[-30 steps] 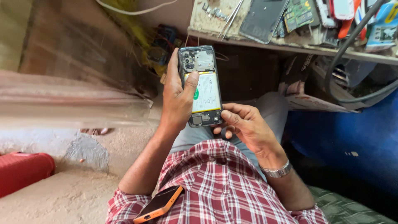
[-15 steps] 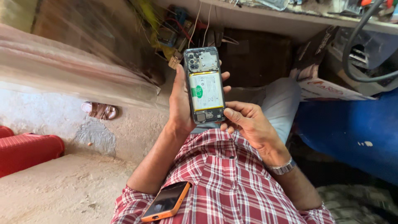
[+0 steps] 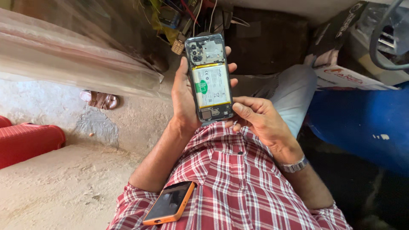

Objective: The person disassembles a smartphone, removes the back cover, and uses a screwdriver to unscrew internal components. They handle the battery and camera module, placing screws on the workbench.

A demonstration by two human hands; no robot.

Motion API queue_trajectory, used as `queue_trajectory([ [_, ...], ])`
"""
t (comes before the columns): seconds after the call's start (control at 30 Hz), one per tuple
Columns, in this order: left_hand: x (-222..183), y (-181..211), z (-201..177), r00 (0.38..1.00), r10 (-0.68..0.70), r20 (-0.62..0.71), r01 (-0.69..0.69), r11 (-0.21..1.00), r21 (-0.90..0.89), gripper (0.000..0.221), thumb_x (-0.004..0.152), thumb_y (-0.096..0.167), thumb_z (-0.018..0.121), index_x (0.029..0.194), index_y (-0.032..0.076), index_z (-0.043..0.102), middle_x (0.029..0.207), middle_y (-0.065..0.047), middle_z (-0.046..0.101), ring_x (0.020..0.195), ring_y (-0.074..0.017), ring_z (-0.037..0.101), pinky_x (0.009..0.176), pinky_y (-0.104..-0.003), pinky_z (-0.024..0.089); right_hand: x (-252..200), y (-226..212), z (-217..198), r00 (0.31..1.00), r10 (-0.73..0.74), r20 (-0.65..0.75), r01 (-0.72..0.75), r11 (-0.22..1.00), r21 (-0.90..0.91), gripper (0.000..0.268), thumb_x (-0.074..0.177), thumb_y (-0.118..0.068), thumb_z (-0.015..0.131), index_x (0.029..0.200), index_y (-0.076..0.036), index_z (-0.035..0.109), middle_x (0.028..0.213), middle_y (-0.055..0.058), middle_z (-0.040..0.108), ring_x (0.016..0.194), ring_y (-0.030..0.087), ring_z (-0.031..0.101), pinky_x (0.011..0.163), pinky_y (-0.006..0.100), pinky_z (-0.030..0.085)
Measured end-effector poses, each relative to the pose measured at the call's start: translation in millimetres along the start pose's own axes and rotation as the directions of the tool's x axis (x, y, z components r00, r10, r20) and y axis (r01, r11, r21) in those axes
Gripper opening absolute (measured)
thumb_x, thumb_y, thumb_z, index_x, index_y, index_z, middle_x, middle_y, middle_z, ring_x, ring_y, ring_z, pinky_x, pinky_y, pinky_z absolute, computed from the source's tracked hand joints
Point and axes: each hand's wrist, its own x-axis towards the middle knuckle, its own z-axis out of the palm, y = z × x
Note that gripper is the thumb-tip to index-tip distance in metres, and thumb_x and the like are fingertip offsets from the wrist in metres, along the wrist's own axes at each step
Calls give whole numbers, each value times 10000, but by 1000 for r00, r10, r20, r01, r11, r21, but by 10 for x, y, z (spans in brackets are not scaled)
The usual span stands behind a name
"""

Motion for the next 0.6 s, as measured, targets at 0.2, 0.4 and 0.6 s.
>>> queue_trajectory([
  [0.2, 83, 1, -1, 1000, 0, 8, 1, 998, -61, 696, 1139, 521, 218, 1587, 21, 401, 1557, -173, 518, 1304, -317, 603, 1008, -450, 594, 8, -107, 2, 999, -26, 41, 27, 999, -22, 401, 1042, -112, 531, 1372, 107, 589, 1089, 207, 753, 934, 236, 765, 725, 283, 610],
  [0.4, 153, -18, -5, 1000, -11, -10, 11, 998, -63, 699, 1136, 527, 233, 1587, 23, 409, 1559, -168, 521, 1293, -310, 609, 999, -438, 599, 45, -124, -75, 997, -28, 69, 30, 999, -28, 427, 1017, -73, 557, 1395, 124, 567, 1141, 212, 747, 977, 239, 760, 750, 274, 606],
  [0.6, 202, -21, -3, 999, 4, -33, -5, 1000, -16, 699, 1127, 529, 231, 1582, 30, 412, 1540, -173, 531, 1279, -303, 615, 990, -430, 608, 89, -158, -88, 995, -28, 98, 31, 999, -29, 466, 988, -68, 600, 1410, 124, 556, 1149, 214, 746, 990, 232, 757, 769, 274, 604],
])
